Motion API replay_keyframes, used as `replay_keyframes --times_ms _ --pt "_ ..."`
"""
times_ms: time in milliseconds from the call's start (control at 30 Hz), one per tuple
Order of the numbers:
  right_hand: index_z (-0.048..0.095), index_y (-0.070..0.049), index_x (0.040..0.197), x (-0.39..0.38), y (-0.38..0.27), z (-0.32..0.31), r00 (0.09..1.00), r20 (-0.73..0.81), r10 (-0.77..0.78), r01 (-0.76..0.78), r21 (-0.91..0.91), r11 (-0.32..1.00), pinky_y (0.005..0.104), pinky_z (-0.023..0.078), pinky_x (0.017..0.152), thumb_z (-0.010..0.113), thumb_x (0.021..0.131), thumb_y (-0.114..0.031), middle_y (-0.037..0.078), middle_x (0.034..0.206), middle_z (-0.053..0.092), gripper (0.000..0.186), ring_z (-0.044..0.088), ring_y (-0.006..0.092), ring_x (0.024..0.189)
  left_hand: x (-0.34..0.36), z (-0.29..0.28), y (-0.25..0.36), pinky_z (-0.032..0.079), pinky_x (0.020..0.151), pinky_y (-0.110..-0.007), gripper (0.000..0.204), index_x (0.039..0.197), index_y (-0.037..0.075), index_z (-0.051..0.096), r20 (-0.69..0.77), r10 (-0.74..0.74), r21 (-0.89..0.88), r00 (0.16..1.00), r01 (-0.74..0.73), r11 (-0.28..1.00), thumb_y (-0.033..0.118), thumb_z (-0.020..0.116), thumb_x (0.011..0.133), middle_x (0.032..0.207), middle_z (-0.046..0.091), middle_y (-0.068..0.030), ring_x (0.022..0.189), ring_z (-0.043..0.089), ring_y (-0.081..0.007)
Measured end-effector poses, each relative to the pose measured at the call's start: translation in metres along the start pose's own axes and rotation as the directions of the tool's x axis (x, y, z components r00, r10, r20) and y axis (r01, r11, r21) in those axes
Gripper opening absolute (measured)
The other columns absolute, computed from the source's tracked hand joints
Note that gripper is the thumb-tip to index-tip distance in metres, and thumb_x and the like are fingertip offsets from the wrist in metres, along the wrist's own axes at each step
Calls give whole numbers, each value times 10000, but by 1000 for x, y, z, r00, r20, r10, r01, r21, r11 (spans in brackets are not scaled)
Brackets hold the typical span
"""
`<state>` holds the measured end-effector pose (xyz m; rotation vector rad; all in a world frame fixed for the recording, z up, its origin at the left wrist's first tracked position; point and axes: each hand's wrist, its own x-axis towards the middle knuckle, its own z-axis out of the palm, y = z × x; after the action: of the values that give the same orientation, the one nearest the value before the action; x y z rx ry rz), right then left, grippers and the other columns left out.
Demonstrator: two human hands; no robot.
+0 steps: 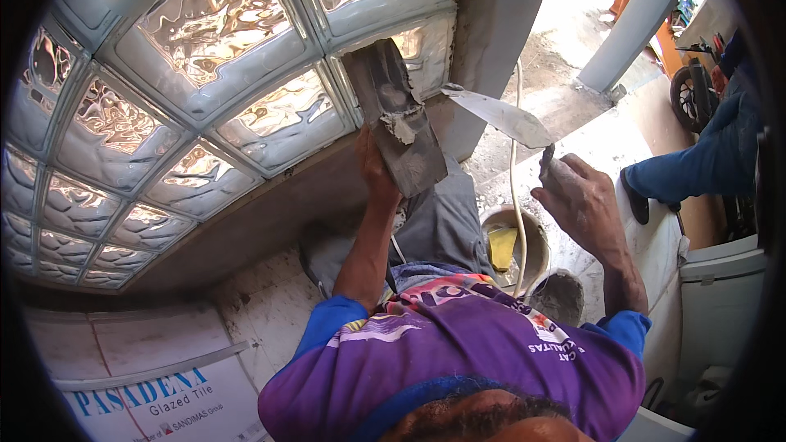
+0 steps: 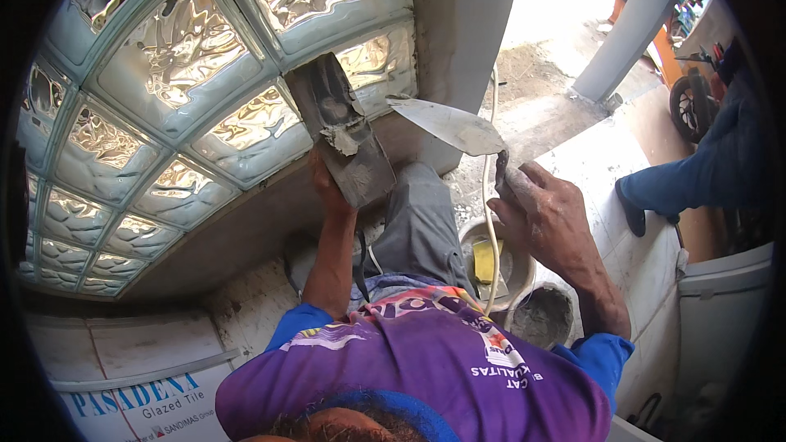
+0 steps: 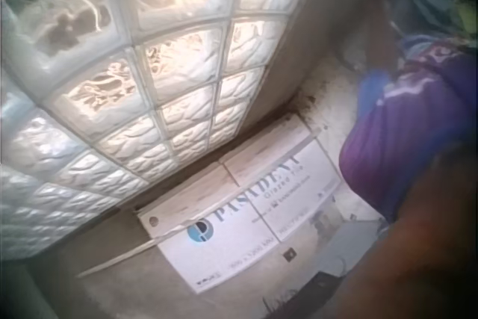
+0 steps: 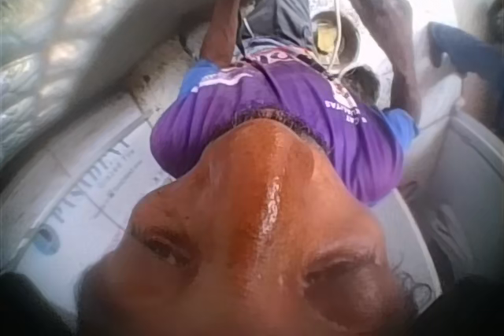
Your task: The person applies cement mixture to the edge of a glass block wall using a trowel and a hawk.
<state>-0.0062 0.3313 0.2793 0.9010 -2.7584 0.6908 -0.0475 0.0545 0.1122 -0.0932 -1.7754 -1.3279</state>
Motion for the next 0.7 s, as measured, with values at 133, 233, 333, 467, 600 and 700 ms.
replay_keyframes --times_ms 133,233,333,467,600,700 --pt "620 -9 913 3 20 28 956 -293 16 -26 -30 999 359 502 578 752 735 -135 118 818 600 255 620 266 655 -3 -3 -8 534 758 -397 427 1211 -5 505 43 -210 -252 977 214 944 268 515 883 1111 587 -189 929 620 -301" --pt "599 12 962 24 23 37 894 -443 59 10 153 988 354 509 628 742 755 -114 119 825 591 281 625 261 713 0 -9 7 565 727 -425 508 1285 21 447 157 -319 -369 935 355 859 389 439 936 1151 576 -222 917 634 -313" --pt "566 11 928 59 5 40 875 -474 99 124 417 901 370 481 656 714 793 -131 134 811 577 245 602 276 726 -5 -24 -10 569 741 -439 560 1313 25 426 180 -267 -323 947 314 893 419 469 916 1196 552 -241 928 632 -330" --pt "540 22 907 107 -20 57 888 -446 109 223 626 747 331 478 660 680 812 -103 106 743 584 210 582 184 701 -11 -33 -24 570 751 -440 633 1334 40 412 234 -409 -780 882 422 462 457 538 874 1237 530 -229 944 633 -330" --pt "544 22 989 137 -43 73 866 -490 98 325 701 634 329 473 698 648 847 -109 123 797 615 220 576 193 708 -17 -45 -15 550 812 -466 669 1360 66 397 302 -356 -856 884 416 307 477 563 859 1267 525 -196 1024 610 -323" --pt "523 34 1003 147 -48 83 850 -511 130 359 741 567 381 476 675 631 861 -125 170 821 625 239 615 289 729 -22 -46 8 526 868 -482 673 1371 87 392 196 -422 -813 885 387 435 493 557 860 1286 524 -169 1099 579 -313"
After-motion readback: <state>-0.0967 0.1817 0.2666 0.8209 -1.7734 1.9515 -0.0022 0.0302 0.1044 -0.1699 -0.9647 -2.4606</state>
